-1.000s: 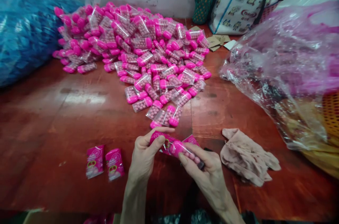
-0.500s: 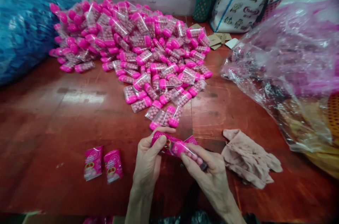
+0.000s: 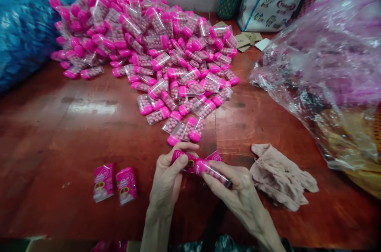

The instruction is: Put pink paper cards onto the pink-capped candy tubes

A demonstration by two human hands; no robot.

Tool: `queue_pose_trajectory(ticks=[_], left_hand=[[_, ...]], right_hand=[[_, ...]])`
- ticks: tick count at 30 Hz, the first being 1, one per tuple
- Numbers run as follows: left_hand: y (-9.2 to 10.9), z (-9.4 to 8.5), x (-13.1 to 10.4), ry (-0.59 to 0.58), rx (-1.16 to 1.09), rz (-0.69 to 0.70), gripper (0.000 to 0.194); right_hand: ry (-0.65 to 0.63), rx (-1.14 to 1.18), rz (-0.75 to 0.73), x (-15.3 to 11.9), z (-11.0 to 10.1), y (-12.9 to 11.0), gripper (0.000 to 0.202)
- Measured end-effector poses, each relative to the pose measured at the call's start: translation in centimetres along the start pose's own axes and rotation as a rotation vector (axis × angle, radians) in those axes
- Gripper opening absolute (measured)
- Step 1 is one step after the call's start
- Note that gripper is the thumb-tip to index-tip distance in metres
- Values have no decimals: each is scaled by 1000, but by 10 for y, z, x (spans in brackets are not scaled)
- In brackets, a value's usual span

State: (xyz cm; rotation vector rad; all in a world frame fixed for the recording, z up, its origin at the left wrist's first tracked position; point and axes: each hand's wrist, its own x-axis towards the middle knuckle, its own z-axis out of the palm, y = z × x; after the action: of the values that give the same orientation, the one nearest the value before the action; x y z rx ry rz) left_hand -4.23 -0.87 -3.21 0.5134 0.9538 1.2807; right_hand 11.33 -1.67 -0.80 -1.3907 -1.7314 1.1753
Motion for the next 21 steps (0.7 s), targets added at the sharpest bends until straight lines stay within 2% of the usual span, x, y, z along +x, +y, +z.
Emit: queue_pose_trajectory(ticks=[6, 14, 17, 21], left_hand=[[0, -3, 7, 4, 83, -62, 17], [-7, -5, 11, -52, 156, -58, 19], [-8, -5, 10, -22, 132, -5, 18], [-7, -7, 8, -46, 113, 51, 14]], right_hand=[[-24, -4, 9, 1, 0, 5, 14], [110, -1, 21, 2, 6, 9, 11], [87, 19, 34, 5, 5, 6, 12], [10, 38, 46, 6, 4, 3, 14]])
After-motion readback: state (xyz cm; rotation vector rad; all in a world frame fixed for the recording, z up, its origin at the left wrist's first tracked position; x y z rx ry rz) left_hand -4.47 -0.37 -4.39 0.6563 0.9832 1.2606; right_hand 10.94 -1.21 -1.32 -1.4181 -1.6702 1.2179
